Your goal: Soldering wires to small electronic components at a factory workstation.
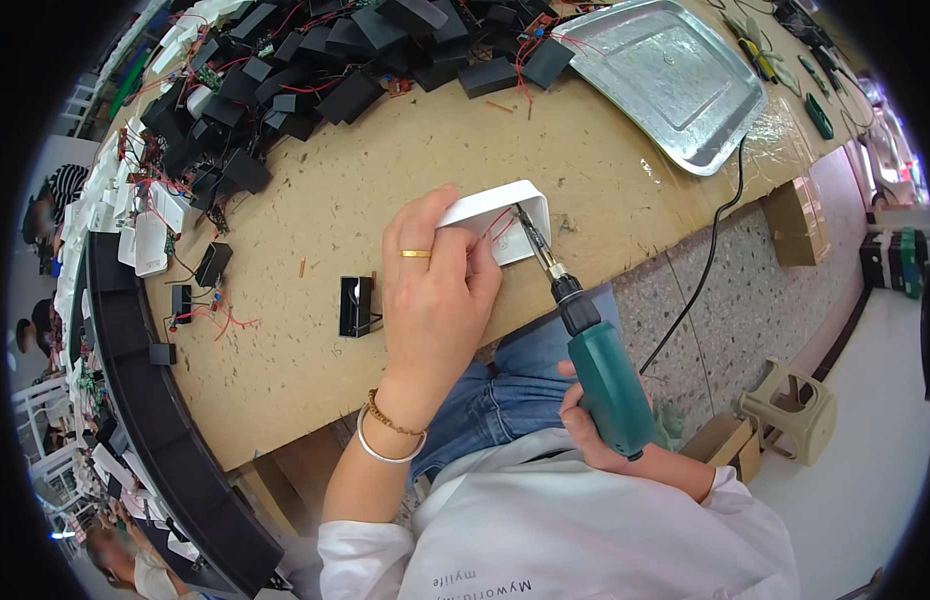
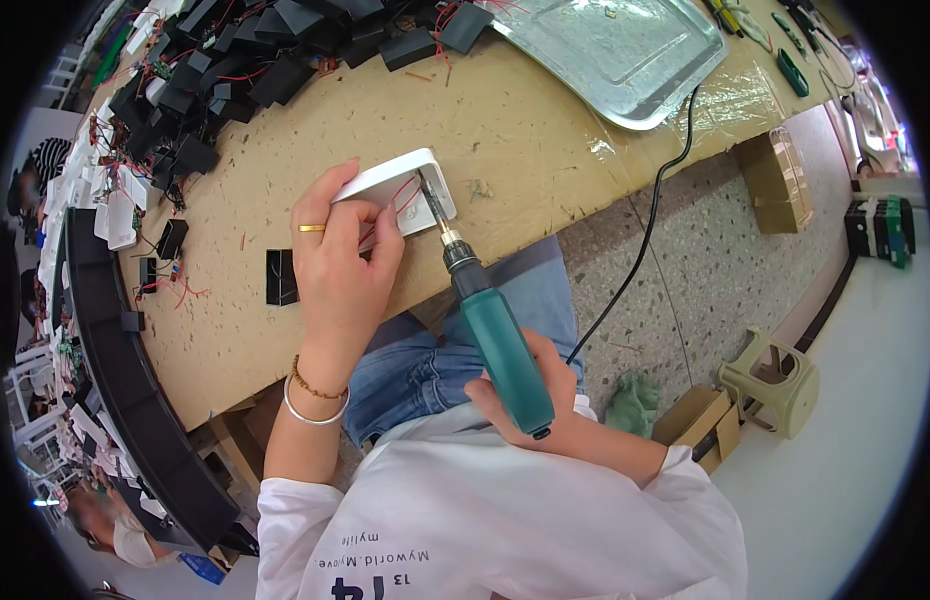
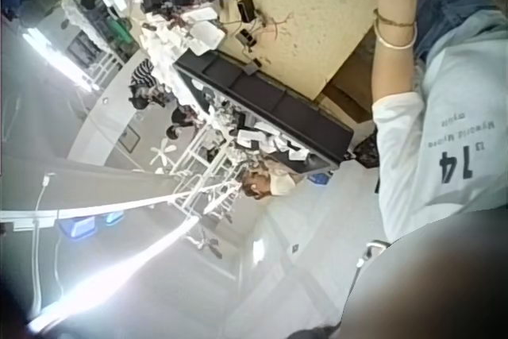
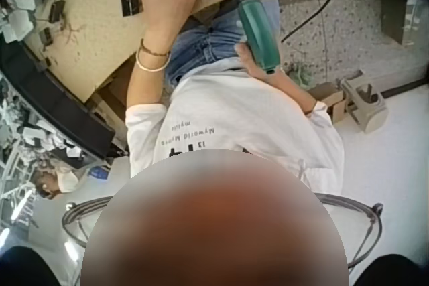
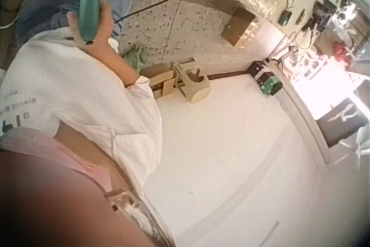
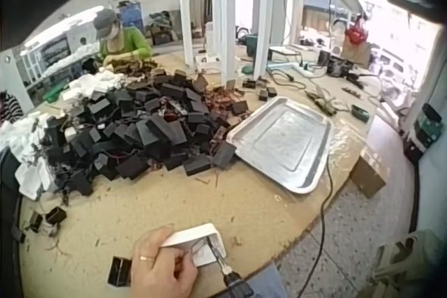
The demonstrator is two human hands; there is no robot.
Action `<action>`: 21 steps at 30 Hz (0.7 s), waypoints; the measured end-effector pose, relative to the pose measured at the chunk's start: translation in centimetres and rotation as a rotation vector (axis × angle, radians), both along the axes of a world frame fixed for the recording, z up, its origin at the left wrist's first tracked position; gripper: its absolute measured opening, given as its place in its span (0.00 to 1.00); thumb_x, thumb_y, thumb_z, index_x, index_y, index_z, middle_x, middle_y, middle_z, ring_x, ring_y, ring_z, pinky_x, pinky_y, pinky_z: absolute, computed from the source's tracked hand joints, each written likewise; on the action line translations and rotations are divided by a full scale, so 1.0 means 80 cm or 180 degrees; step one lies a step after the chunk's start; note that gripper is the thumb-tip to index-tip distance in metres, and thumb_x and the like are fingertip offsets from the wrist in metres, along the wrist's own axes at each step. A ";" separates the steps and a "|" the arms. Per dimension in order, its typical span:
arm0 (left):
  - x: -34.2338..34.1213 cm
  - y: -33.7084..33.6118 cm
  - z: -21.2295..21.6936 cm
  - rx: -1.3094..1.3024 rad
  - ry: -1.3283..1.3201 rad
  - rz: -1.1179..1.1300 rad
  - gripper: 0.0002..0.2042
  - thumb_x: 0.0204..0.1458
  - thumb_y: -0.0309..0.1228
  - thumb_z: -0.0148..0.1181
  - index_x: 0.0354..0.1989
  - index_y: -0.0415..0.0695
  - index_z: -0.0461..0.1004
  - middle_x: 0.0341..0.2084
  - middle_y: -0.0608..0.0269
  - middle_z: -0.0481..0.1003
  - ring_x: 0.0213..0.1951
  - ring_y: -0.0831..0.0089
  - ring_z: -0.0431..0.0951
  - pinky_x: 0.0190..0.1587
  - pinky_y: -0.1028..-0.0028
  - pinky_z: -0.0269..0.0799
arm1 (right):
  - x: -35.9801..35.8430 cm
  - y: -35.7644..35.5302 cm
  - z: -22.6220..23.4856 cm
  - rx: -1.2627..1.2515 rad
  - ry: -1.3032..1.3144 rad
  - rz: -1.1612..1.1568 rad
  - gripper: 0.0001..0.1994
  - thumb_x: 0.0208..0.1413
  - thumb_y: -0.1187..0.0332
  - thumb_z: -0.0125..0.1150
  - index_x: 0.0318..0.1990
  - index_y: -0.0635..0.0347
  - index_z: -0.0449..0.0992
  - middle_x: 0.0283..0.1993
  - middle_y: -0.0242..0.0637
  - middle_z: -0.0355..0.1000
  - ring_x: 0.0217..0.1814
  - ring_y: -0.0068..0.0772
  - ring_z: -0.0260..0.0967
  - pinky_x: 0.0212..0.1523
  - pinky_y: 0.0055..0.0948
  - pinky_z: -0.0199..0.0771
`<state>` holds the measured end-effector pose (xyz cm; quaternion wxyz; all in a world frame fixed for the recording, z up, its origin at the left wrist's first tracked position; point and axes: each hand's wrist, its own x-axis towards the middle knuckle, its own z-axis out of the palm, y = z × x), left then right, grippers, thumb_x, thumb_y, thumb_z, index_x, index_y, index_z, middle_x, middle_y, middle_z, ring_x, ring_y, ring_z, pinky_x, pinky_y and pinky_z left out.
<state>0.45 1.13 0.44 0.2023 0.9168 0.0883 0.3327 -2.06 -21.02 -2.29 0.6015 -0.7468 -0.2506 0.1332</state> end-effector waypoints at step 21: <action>-0.002 -0.002 -0.001 -0.0220 0.0067 -0.0027 0.05 0.42 0.20 0.60 0.26 0.37 0.69 0.47 0.56 0.67 0.47 0.53 0.69 0.44 0.63 0.71 | 0.006 0.004 0.006 0.0268 0.0267 0.0176 0.17 0.49 0.71 0.66 0.42 0.68 0.66 0.30 0.35 0.74 0.25 0.20 0.70 0.29 0.19 0.70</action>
